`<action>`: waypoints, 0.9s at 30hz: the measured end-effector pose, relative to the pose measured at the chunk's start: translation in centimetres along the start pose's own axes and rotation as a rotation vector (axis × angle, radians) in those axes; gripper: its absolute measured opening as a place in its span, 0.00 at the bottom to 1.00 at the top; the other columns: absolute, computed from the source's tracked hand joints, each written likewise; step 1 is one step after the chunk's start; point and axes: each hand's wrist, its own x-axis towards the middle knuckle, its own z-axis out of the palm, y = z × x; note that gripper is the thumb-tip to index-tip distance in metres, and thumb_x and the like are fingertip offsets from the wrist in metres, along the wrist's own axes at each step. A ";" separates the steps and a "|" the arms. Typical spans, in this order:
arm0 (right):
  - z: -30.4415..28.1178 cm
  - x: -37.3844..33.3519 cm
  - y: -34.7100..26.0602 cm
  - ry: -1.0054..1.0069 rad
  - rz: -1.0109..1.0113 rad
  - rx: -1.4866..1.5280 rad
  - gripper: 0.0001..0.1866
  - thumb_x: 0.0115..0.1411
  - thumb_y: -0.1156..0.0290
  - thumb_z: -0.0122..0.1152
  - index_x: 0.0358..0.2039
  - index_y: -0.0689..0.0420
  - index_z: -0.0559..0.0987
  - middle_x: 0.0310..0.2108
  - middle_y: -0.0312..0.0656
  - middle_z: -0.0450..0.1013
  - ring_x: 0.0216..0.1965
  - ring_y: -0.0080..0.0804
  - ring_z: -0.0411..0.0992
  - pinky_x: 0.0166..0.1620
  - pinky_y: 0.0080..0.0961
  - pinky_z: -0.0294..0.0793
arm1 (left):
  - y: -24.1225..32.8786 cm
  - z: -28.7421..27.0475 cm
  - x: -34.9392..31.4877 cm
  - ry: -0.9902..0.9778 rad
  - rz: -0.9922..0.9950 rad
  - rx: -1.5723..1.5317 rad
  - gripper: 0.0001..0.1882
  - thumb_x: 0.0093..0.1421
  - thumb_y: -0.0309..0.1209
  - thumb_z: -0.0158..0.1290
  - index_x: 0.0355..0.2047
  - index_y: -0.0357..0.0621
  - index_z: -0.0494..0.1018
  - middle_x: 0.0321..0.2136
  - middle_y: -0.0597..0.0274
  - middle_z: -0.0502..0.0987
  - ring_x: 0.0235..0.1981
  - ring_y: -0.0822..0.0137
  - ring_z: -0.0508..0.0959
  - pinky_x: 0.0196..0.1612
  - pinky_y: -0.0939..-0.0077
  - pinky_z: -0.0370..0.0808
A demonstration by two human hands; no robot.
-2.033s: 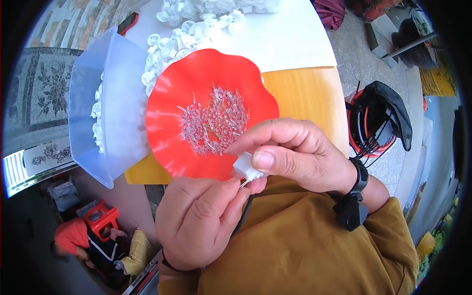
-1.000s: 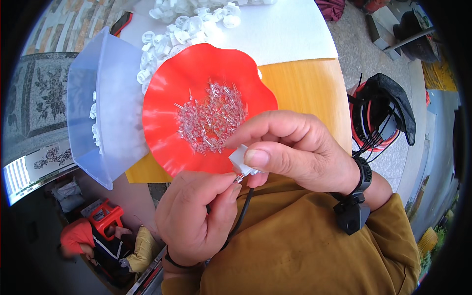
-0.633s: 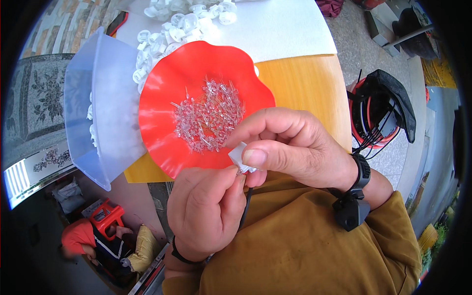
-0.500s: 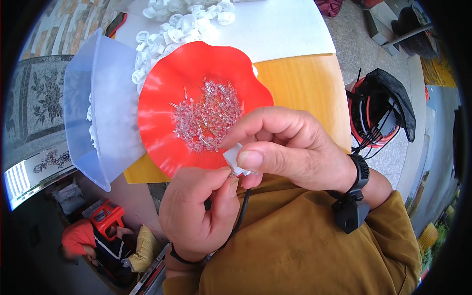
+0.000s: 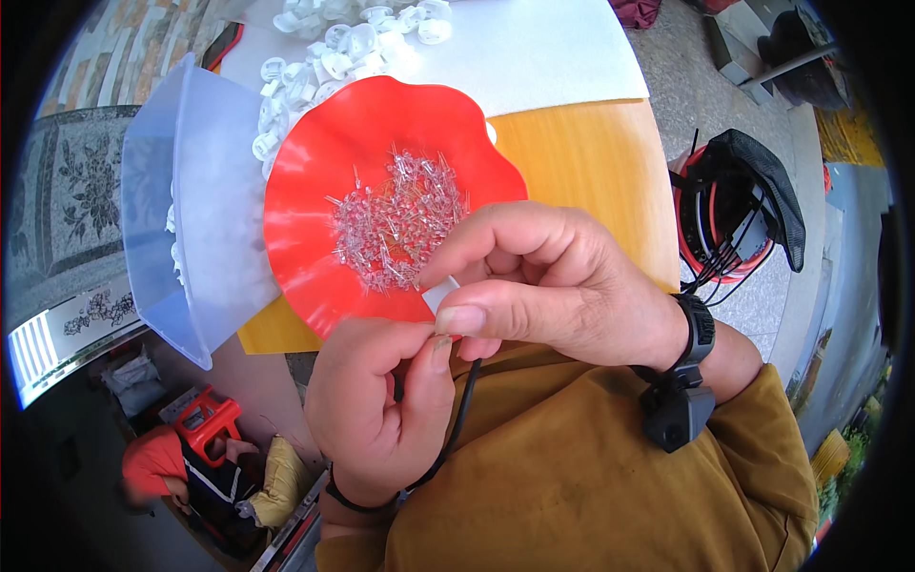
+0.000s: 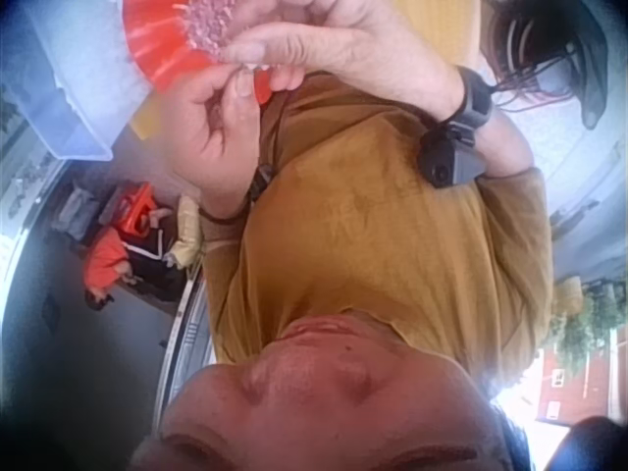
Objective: Assembling small LED lights into white plastic housing components.
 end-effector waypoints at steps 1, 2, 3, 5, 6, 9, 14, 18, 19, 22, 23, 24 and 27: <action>-0.1 0.0 0.0 -0.001 0.000 -0.001 0.09 0.59 0.66 0.59 0.37 0.58 0.75 0.28 0.31 0.72 0.26 0.12 0.69 0.29 0.10 0.70 | -0.3 0.3 0.0 0.036 0.076 0.026 0.05 0.53 0.19 0.54 0.31 0.37 0.72 0.23 0.60 0.72 0.20 0.71 0.70 0.22 0.81 0.65; -0.1 0.0 0.1 0.012 0.013 -0.022 0.10 0.60 0.66 0.58 0.37 0.58 0.75 0.27 0.31 0.72 0.26 0.12 0.69 0.28 0.10 0.70 | -0.2 0.3 0.0 0.037 0.076 0.027 0.05 0.53 0.19 0.54 0.31 0.37 0.72 0.23 0.60 0.72 0.20 0.71 0.70 0.22 0.81 0.65; -0.2 0.0 0.1 0.025 0.026 -0.042 0.10 0.61 0.65 0.57 0.37 0.58 0.76 0.26 0.31 0.72 0.25 0.12 0.69 0.28 0.10 0.70 | 0.0 0.3 0.0 0.046 0.015 0.003 0.05 0.53 0.19 0.54 0.31 0.37 0.72 0.23 0.60 0.72 0.20 0.71 0.70 0.23 0.81 0.65; 0.0 0.2 0.4 0.054 0.039 0.004 0.11 0.61 0.63 0.56 0.37 0.58 0.76 0.26 0.31 0.72 0.24 0.12 0.70 0.28 0.10 0.70 | 0.1 0.3 0.0 0.055 -0.046 -0.020 0.05 0.53 0.20 0.54 0.31 0.36 0.71 0.23 0.59 0.73 0.20 0.70 0.71 0.23 0.81 0.66; 0.1 0.3 0.5 0.082 0.049 0.050 0.13 0.62 0.62 0.54 0.38 0.58 0.76 0.26 0.31 0.72 0.24 0.13 0.70 0.27 0.10 0.70 | -0.1 0.3 0.2 0.034 -0.031 -0.042 0.05 0.54 0.20 0.54 0.32 0.36 0.71 0.24 0.59 0.73 0.20 0.71 0.71 0.24 0.81 0.67; 0.0 0.4 0.1 0.100 0.062 0.037 0.16 0.63 0.58 0.53 0.39 0.58 0.76 0.26 0.31 0.72 0.22 0.13 0.68 0.26 0.10 0.68 | -0.3 -0.4 0.1 -0.001 -0.074 -0.126 0.07 0.56 0.22 0.53 0.35 0.34 0.71 0.26 0.58 0.72 0.22 0.73 0.71 0.27 0.83 0.68; 0.2 0.3 -0.2 0.087 0.020 -0.014 0.16 0.62 0.57 0.54 0.37 0.58 0.73 0.25 0.31 0.71 0.19 0.12 0.64 0.22 0.10 0.64 | -0.5 -0.2 0.3 0.071 -0.206 -0.327 0.12 0.58 0.23 0.51 0.41 0.32 0.69 0.33 0.58 0.70 0.27 0.76 0.69 0.33 0.87 0.69; -0.3 0.3 0.0 0.049 0.032 -0.049 0.16 0.61 0.56 0.55 0.33 0.57 0.68 0.22 0.30 0.69 0.16 0.11 0.60 0.19 0.09 0.60 | -1.0 0.0 1.1 -0.051 -0.188 -0.345 0.15 0.56 0.24 0.53 0.43 0.33 0.68 0.33 0.59 0.68 0.27 0.77 0.68 0.33 0.87 0.66; -0.2 0.3 0.0 0.049 0.033 -0.049 0.16 0.61 0.56 0.55 0.33 0.57 0.68 0.22 0.30 0.69 0.16 0.11 0.60 0.19 0.09 0.60 | -1.3 0.0 1.2 -0.085 -0.173 -0.361 0.14 0.55 0.24 0.54 0.42 0.33 0.68 0.32 0.60 0.68 0.26 0.78 0.67 0.31 0.86 0.66; -0.1 0.4 0.1 0.072 0.053 -0.054 0.17 0.61 0.54 0.55 0.28 0.56 0.69 0.20 0.29 0.67 0.15 0.11 0.59 0.18 0.09 0.58 | -1.6 0.1 1.1 -0.116 -0.157 -0.429 0.13 0.53 0.24 0.56 0.38 0.35 0.69 0.31 0.60 0.68 0.23 0.79 0.66 0.28 0.86 0.65; 0.1 0.4 0.1 0.086 0.039 -0.065 0.18 0.62 0.54 0.53 0.26 0.56 0.69 0.19 0.29 0.67 0.15 0.11 0.59 0.18 0.09 0.58 | -1.6 0.1 1.1 -0.113 -0.155 -0.481 0.12 0.51 0.24 0.57 0.35 0.36 0.69 0.30 0.61 0.68 0.21 0.79 0.66 0.26 0.86 0.64; 0.1 0.5 0.2 0.102 0.024 -0.076 0.18 0.63 0.54 0.51 0.25 0.56 0.69 0.19 0.29 0.66 0.15 0.11 0.59 0.18 0.09 0.58 | -1.4 0.2 1.0 -0.114 -0.155 -0.484 0.12 0.51 0.24 0.57 0.35 0.36 0.69 0.30 0.61 0.68 0.21 0.79 0.66 0.26 0.86 0.64; 0.3 0.6 0.3 0.136 -0.028 -0.109 0.21 0.65 0.54 0.46 0.23 0.56 0.69 0.18 0.29 0.64 0.17 0.11 0.59 0.20 0.10 0.58 | -1.0 0.6 1.0 -0.069 -0.148 -0.365 0.12 0.49 0.23 0.59 0.31 0.37 0.68 0.28 0.62 0.68 0.18 0.79 0.65 0.24 0.86 0.63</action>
